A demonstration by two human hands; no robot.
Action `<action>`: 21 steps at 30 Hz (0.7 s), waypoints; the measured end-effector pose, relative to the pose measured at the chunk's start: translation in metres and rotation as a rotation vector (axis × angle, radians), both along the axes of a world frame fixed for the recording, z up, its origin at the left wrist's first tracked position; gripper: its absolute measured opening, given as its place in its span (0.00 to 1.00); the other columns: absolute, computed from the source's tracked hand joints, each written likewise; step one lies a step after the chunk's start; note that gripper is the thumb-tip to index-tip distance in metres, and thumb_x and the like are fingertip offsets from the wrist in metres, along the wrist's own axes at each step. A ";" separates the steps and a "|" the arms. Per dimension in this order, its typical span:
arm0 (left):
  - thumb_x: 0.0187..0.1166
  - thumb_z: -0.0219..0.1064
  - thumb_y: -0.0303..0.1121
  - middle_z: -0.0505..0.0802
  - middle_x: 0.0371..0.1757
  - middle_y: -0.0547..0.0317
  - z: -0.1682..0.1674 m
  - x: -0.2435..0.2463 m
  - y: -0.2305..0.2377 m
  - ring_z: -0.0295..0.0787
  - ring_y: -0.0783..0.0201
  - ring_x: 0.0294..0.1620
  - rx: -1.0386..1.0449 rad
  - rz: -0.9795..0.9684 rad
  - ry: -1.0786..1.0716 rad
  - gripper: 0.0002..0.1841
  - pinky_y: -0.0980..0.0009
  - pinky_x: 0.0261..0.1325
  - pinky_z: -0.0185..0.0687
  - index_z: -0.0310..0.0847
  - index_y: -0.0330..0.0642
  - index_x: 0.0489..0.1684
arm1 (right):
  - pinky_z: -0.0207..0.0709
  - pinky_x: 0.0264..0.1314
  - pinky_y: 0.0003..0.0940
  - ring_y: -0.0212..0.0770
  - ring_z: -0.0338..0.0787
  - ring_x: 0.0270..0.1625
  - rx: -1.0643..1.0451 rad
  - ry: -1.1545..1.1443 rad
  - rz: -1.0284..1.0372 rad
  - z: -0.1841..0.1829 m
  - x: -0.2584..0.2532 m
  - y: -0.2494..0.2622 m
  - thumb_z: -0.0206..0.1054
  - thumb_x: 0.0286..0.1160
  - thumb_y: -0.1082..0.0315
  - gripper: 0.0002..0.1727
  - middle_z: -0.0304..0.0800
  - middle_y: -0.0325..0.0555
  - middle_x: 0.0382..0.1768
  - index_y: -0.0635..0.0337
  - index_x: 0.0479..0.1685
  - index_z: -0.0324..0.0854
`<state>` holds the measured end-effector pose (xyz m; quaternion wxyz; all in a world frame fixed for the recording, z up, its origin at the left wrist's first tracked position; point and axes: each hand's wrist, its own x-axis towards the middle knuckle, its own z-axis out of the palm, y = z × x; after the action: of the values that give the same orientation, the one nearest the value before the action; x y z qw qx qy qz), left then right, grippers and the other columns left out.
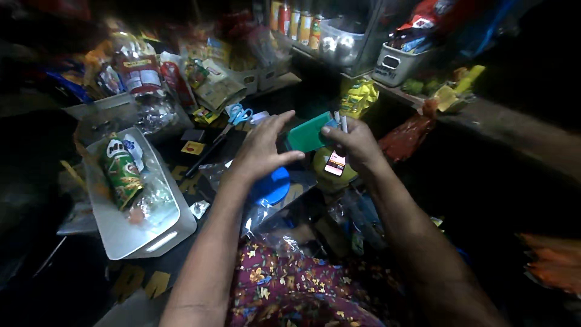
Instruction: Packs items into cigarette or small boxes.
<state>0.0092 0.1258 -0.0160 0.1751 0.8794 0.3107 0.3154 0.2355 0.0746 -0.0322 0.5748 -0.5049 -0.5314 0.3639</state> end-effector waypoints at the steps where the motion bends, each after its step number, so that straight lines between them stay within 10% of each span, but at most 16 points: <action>1: 0.66 0.81 0.48 0.82 0.77 0.42 0.003 0.007 -0.008 0.72 0.43 0.82 0.026 -0.006 0.053 0.47 0.38 0.82 0.62 0.64 0.40 0.88 | 0.72 0.26 0.17 0.20 0.75 0.21 0.016 -0.017 -0.002 0.003 0.000 -0.009 0.72 0.73 0.68 0.08 0.82 0.30 0.25 0.59 0.45 0.81; 11: 0.60 0.80 0.30 0.86 0.66 0.37 -0.030 0.045 -0.079 0.87 0.41 0.62 0.183 -0.058 0.016 0.53 0.39 0.62 0.80 0.51 0.35 0.92 | 0.77 0.28 0.16 0.21 0.81 0.27 0.156 -0.230 0.011 -0.002 -0.002 -0.104 0.76 0.69 0.67 0.11 0.87 0.33 0.32 0.58 0.48 0.86; 21: 0.60 0.75 0.31 0.81 0.71 0.40 -0.061 0.063 -0.100 0.80 0.62 0.71 -0.055 -0.354 -0.296 0.45 0.68 0.74 0.77 0.58 0.27 0.83 | 0.73 0.24 0.16 0.21 0.75 0.19 -0.211 0.623 0.163 -0.089 0.024 -0.179 0.54 0.83 0.67 0.13 0.78 0.26 0.21 0.54 0.60 0.77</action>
<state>0.0722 0.0253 -0.0766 0.2954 0.8591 0.1310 0.3969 0.2594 -0.1043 -0.1215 0.6231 -0.3819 -0.3284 0.5984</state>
